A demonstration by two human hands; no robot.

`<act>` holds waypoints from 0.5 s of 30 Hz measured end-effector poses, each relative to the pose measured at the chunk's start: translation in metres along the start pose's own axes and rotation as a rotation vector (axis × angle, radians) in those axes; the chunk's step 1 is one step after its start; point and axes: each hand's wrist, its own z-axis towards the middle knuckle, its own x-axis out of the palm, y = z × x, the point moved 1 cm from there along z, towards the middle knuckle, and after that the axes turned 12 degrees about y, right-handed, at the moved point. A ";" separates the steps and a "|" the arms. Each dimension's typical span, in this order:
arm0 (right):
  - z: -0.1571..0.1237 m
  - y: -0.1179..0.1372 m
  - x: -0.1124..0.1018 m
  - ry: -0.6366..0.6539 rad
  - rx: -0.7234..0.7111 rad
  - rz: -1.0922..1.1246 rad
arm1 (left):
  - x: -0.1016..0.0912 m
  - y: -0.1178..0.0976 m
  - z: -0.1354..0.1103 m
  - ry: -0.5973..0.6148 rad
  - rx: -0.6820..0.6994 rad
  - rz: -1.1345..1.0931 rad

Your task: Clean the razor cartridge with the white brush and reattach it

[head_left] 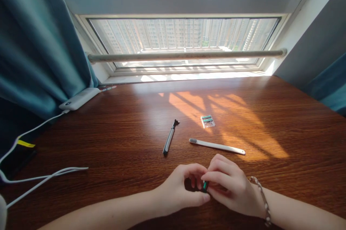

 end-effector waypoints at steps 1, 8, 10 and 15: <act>0.000 0.000 -0.001 -0.001 0.021 0.019 | -0.002 0.000 0.001 0.046 0.002 -0.043; 0.001 0.003 -0.001 -0.021 0.120 0.119 | -0.013 0.001 0.006 0.213 0.025 -0.183; 0.005 -0.001 -0.008 -0.024 0.134 0.144 | -0.014 0.004 0.008 0.211 0.036 -0.240; 0.034 -0.046 -0.057 -0.036 0.350 0.002 | -0.017 0.013 0.011 0.160 0.027 -0.351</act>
